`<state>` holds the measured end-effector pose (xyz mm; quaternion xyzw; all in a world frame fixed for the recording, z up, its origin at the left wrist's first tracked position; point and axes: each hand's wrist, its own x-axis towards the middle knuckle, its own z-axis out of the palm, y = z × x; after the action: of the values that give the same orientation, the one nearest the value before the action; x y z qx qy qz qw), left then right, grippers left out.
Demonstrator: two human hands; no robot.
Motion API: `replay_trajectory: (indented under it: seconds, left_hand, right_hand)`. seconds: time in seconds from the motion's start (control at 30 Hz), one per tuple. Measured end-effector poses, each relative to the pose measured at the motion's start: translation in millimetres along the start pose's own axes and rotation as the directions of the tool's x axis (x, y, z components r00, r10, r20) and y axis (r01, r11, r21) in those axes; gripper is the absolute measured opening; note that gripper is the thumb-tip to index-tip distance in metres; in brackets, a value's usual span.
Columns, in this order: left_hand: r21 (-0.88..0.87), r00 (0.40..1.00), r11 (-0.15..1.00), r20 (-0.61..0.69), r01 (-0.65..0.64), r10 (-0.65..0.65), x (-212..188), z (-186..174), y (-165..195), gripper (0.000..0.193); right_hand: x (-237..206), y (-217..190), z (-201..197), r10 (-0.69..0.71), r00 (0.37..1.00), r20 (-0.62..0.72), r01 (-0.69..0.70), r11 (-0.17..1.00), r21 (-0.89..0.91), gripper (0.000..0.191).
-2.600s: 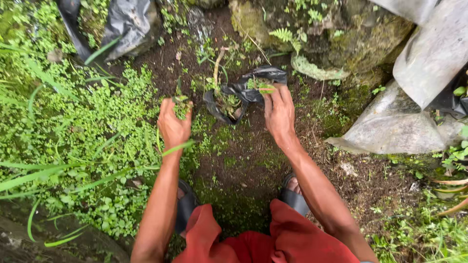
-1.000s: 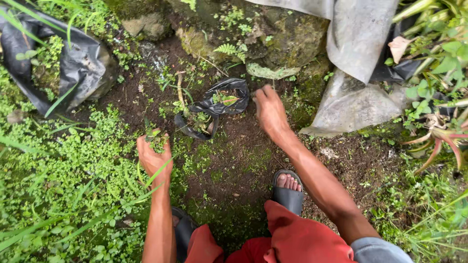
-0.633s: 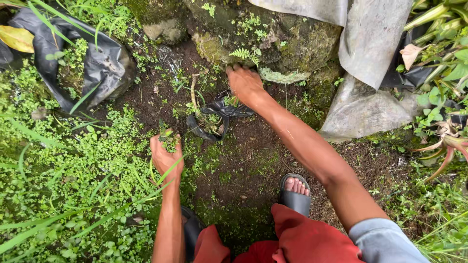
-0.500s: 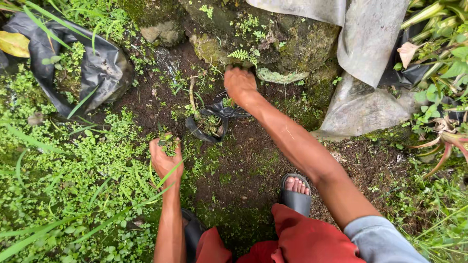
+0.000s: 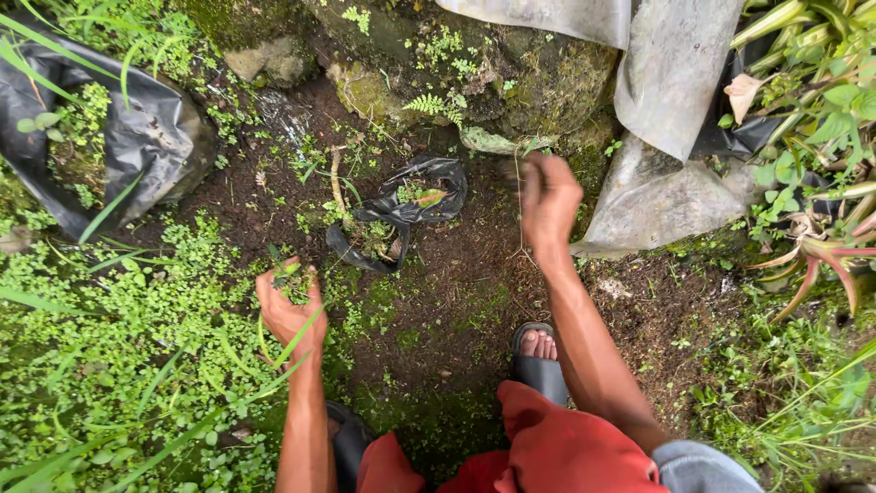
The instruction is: The person repeatedly pulls weeds by hand from a small garden bed and places them into a black plastic bag. The person works along the edge of a wire mesh fence, gathering weeds into a growing pile before transferring them into the bag.
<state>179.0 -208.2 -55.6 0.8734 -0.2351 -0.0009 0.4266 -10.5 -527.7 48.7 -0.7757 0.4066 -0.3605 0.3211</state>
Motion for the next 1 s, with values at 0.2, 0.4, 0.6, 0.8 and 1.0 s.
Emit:
replay_trajectory:
  seconds: [0.2, 0.4, 0.6, 0.8, 1.0]
  left_hand:
    - [0.010, 0.999, 1.000, -0.030, -0.021, 0.022, -2, 7, -2, 0.022]
    - [0.074, 1.000, 0.997, 0.001, 0.013, -0.013, -5, 8, -7, 0.024]
    - [0.093, 1.000, 0.996, -0.005, -0.016, 0.017, -5, 7, -8, 0.023]
    - [-0.064, 0.999, 0.997, 0.019, 0.048, -0.047, -10, 5, -8, 0.029]
    - [-0.366, 0.972, 0.906, -0.012, 0.212, -0.233, -8, -16, -16, 0.031]
  right_hand:
    - [18, 57, -10, -0.002, 0.998, -0.065, -0.030, 0.878, -0.478, 0.009]
    - [18, 57, -6, -0.073, 0.996, 0.043, 0.084, 0.907, -0.413, 0.017]
    - [12, 44, -83, -0.249, 0.968, 0.041, 0.222, 0.760, -0.611, 0.004]
    - [30, 48, -104, -0.134, 0.946, 0.296, 0.297, 0.727, -0.619, 0.006]
    - [-14, 22, -68, 0.259, 0.723, 0.640, -0.234, 0.964, -0.126, 0.004]
